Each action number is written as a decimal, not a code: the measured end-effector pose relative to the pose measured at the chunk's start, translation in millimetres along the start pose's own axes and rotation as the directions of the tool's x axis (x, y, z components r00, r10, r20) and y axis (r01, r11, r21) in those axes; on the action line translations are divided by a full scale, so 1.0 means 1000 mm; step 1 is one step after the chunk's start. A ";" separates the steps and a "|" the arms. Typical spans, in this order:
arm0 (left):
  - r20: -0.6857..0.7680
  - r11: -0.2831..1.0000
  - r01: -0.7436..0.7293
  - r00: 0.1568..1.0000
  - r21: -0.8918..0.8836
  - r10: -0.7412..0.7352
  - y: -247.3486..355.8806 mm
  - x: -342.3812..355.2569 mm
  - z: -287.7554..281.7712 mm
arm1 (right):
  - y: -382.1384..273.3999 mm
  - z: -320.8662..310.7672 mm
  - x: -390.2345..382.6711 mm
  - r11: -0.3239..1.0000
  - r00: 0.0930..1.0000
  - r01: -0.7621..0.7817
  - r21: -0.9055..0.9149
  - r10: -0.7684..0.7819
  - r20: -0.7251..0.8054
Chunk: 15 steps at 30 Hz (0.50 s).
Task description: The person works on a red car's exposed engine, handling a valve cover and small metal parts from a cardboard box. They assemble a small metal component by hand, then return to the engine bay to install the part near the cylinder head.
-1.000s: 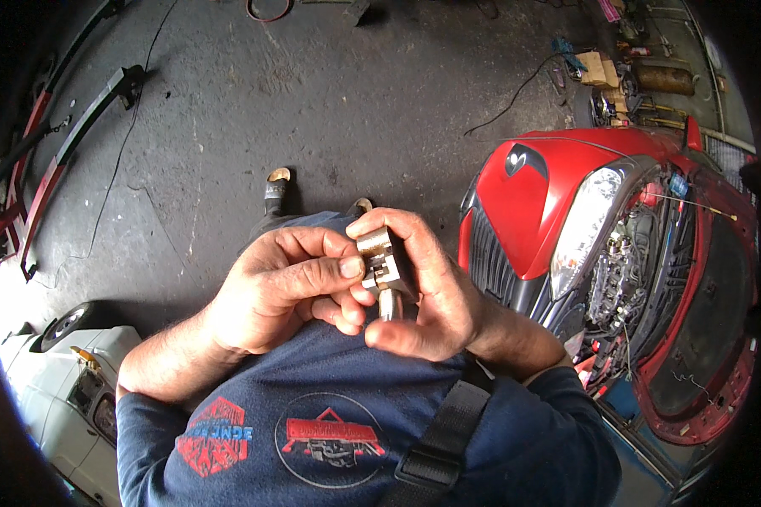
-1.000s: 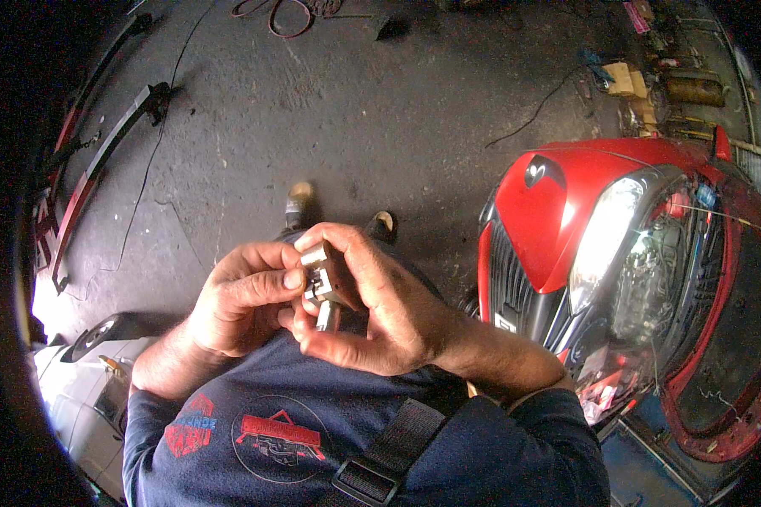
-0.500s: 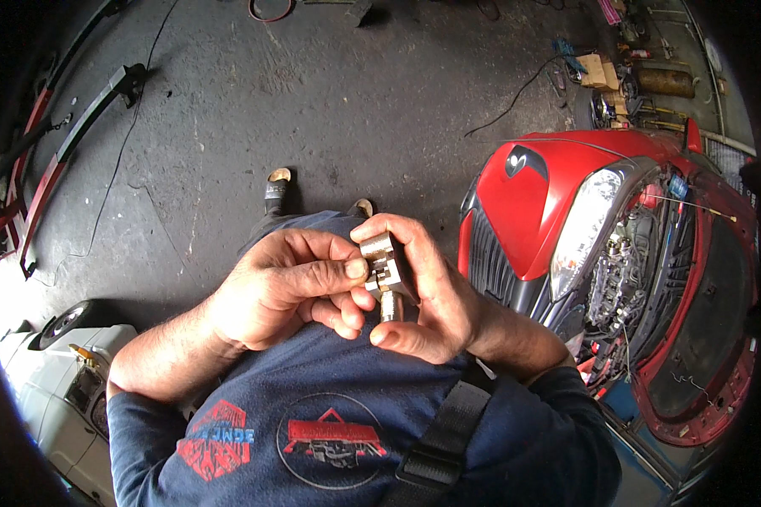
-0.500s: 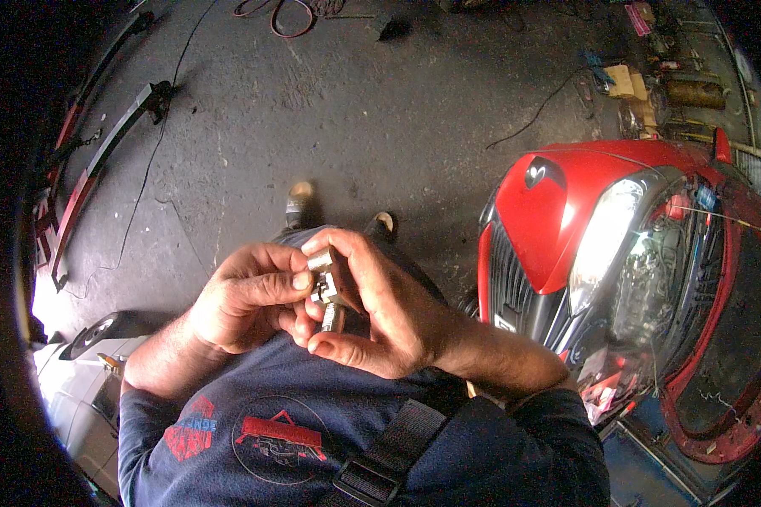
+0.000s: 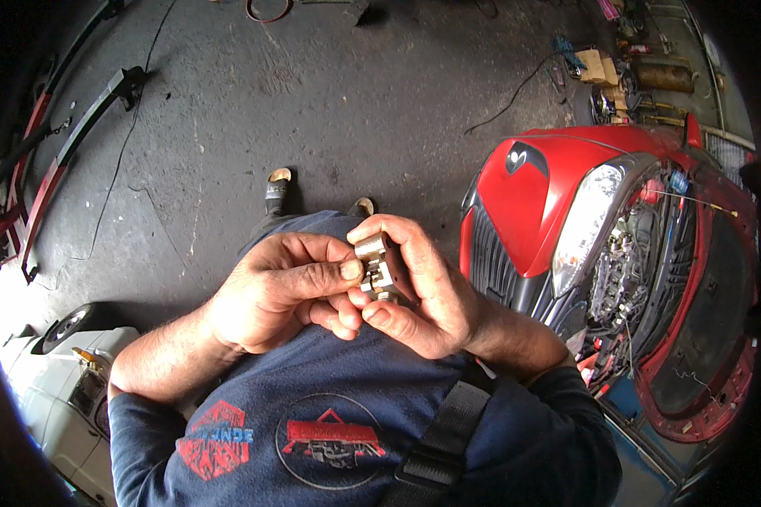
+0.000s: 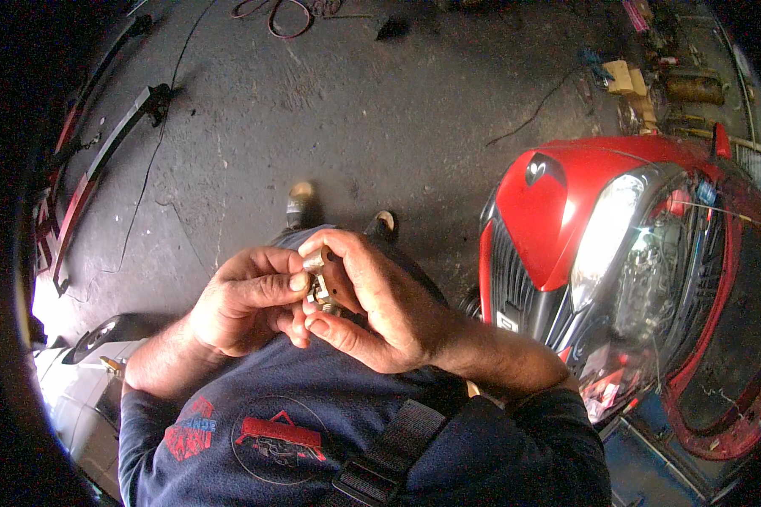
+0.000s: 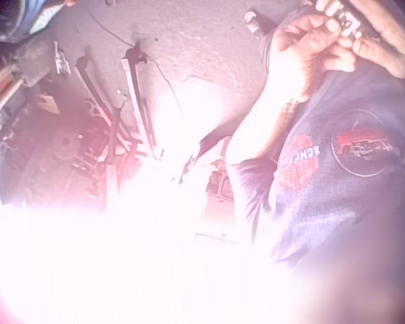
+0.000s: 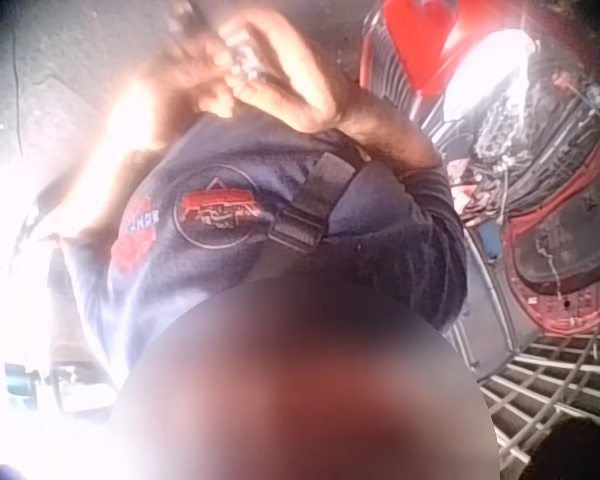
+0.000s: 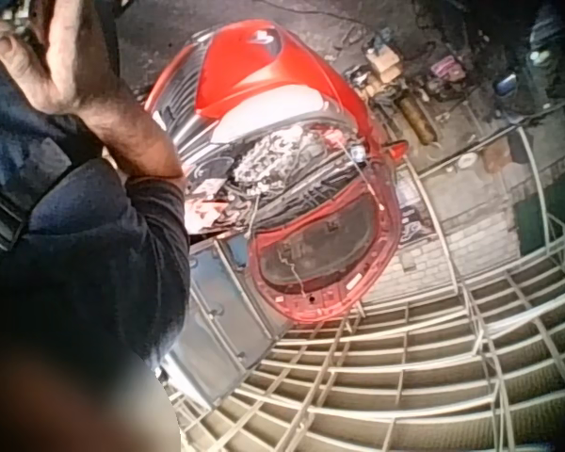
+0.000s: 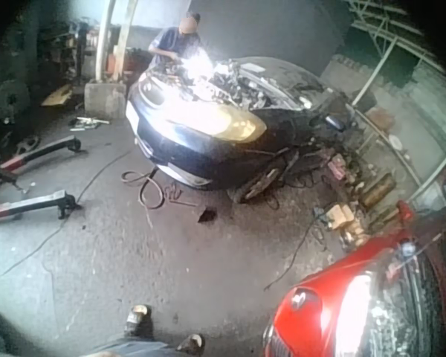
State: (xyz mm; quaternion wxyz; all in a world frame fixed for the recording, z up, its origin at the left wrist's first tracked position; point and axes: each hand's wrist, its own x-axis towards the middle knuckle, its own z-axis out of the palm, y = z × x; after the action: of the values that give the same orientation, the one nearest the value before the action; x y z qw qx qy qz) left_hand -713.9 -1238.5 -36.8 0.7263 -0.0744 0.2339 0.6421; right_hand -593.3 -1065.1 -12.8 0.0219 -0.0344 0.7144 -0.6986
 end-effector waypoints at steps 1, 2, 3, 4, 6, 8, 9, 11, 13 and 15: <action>0.005 1.000 0.005 1.000 -0.004 -0.005 0.001 -0.001 0.000 | 0.001 -0.001 0.001 1.000 1.000 0.010 -0.030 -0.010 0.000; 0.006 1.000 0.008 1.000 -0.008 -0.008 0.001 -0.001 -0.001 | 0.002 -0.001 0.001 0.998 1.000 0.020 -0.060 -0.020 0.001; 0.007 1.000 0.010 1.000 -0.013 -0.010 0.002 -0.002 -0.001 | 0.002 -0.001 0.002 0.996 1.000 0.030 -0.090 -0.030 0.003; 0.007 1.000 0.011 1.000 -0.017 -0.011 0.002 -0.002 0.000 | 0.003 0.000 0.002 0.998 0.999 0.028 -0.064 -0.030 -0.020; 0.000 1.000 0.000 1.000 -0.030 0.000 0.003 -0.002 0.001 | 0.004 0.002 0.003 0.999 0.998 0.027 -0.019 -0.028 -0.060; -0.019 0.999 -0.017 1.000 -0.029 0.016 0.003 -0.001 0.003 | 0.003 0.002 0.003 1.000 0.998 0.007 0.022 -0.006 -0.056; -0.035 0.999 -0.026 0.999 -0.023 0.025 0.003 -0.002 0.004 | 0.003 0.002 0.003 0.999 0.999 -0.003 0.040 0.005 -0.051; -0.063 0.997 -0.072 0.996 -0.024 0.071 0.000 -0.002 0.005 | 0.003 0.000 0.003 0.999 0.998 0.033 0.005 -0.033 -0.059; -0.088 0.989 -0.146 0.986 -0.039 0.142 -0.004 -0.001 0.006 | 0.004 -0.001 0.004 0.999 0.998 0.038 -0.008 -0.039 -0.054; -0.044 0.976 -0.218 0.975 -0.012 0.218 -0.007 -0.001 0.005 | 0.004 -0.002 0.003 1.000 0.999 0.015 -0.001 -0.015 -0.035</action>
State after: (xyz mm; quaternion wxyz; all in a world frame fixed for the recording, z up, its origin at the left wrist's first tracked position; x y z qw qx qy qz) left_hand -705.6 -1238.2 -33.6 0.6456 -0.0681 0.2506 0.7181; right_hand -596.9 -1063.5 -16.9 0.0039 -0.0275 0.7146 -0.6990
